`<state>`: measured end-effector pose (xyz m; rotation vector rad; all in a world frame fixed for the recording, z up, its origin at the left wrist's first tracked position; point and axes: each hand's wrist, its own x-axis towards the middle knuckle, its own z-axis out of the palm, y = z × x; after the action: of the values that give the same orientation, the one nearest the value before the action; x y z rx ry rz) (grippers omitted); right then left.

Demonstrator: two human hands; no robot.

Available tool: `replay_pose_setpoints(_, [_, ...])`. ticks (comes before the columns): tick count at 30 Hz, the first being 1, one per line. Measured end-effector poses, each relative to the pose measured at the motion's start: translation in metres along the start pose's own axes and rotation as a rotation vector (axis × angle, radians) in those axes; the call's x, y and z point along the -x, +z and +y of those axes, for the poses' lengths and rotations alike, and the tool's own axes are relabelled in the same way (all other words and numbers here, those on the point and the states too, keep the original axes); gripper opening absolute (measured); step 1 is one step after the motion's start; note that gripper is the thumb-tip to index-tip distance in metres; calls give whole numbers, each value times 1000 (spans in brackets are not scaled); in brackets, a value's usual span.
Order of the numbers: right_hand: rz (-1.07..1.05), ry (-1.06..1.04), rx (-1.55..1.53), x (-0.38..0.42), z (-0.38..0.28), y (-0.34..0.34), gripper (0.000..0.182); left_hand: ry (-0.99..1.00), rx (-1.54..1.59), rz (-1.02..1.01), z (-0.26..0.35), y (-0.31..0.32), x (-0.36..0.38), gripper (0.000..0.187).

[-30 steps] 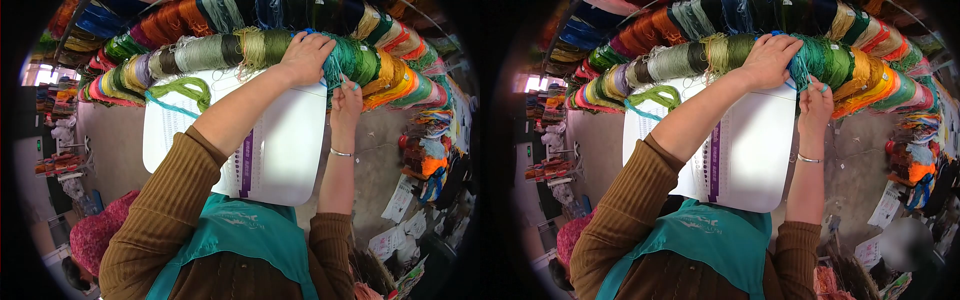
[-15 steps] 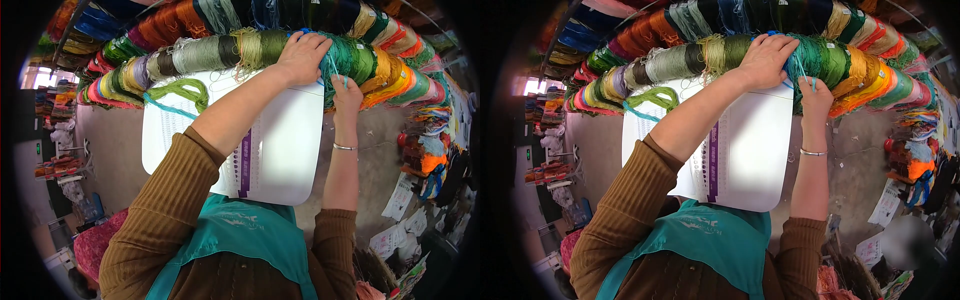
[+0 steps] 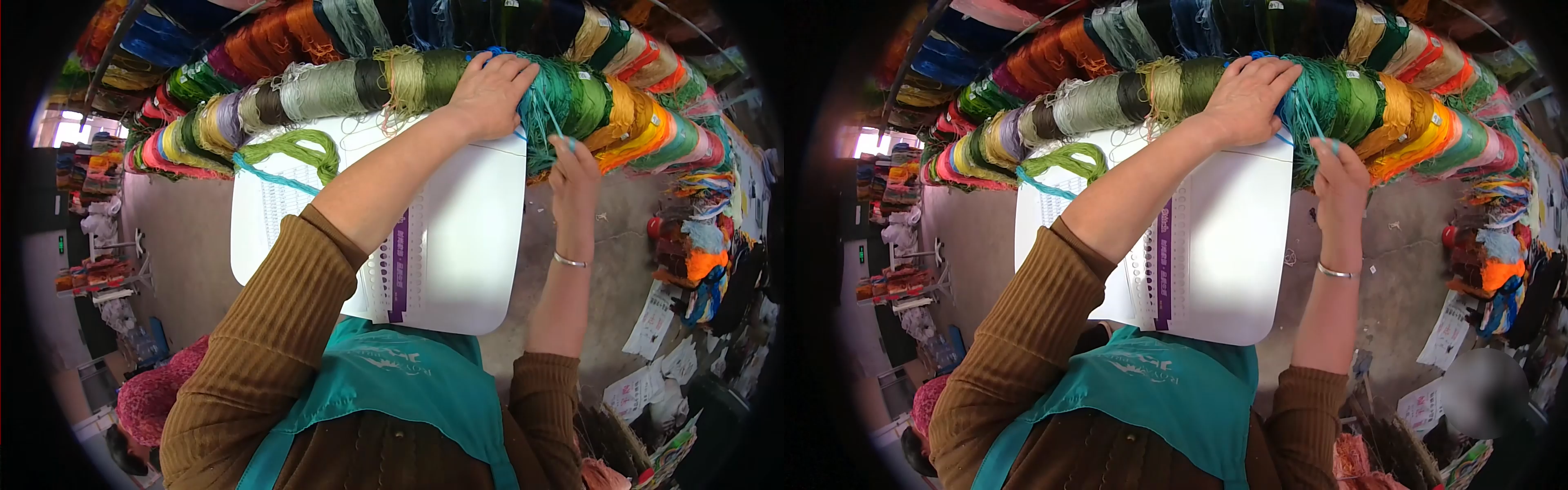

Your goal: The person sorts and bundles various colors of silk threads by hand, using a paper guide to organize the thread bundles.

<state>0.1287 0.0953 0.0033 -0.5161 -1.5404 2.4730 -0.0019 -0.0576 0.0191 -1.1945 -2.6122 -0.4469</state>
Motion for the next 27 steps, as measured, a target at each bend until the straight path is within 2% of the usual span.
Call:
replay_pose_setpoints(1, [-2,17,-76,7,-1,-10,12,-2,-3,4,0,1,0,74])
replay_pose_setpoints(4, [185,90,-315,48,9,-73,7,4,2,21,1,0,0,73])
replay_pose_setpoints(6, [306,136,-368,84,30,-139,5,5,2,38,2,0,0,72])
replay_pose_setpoints(8, [490,202,-368,137,62,-217,10,2,-9,57,2,3,1,72])
replay_pose_setpoints(9, [598,226,-340,171,80,-261,13,2,-22,46,2,3,1,72])
replay_pose_setpoints(10, [749,240,-259,216,102,-307,8,4,-36,36,2,2,0,73])
replay_pose_setpoints(11, [853,259,-306,265,128,-363,7,4,-50,27,2,2,-1,73])
replay_pose_setpoints(12, [1018,300,-199,312,129,-376,20,5,-54,23,3,2,-1,73])
replay_pose_setpoints(13, [1019,492,-104,378,129,-413,10,4,-59,20,3,2,-1,73])
replay_pose_setpoints(14, [1099,315,-103,459,170,-468,18,3,-65,16,2,1,-1,73])
replay_pose_setpoints(15, [920,409,702,515,147,-439,25,4,-55,29,2,2,-1,72])
replay_pose_setpoints(16, [856,478,1550,574,123,-407,33,6,-43,40,1,3,-1,72])
replay_pose_setpoints(17, [868,710,1750,610,118,-389,32,7,-30,51,2,4,-1,71])
replay_pose_setpoints(19, [881,986,1669,637,113,-370,30,6,-30,56,2,5,-2,71])
replay_pose_setpoints(21, [863,1106,1586,644,111,-365,29,4,-29,57,2,7,-1,71])
replay_pose_setpoints(24, [818,1094,1519,623,107,-371,28,11,-43,53,3,5,-1,72])
replay_pose_setpoints(27, [732,908,1468,573,102,-388,27,20,-57,49,3,5,-1,72])
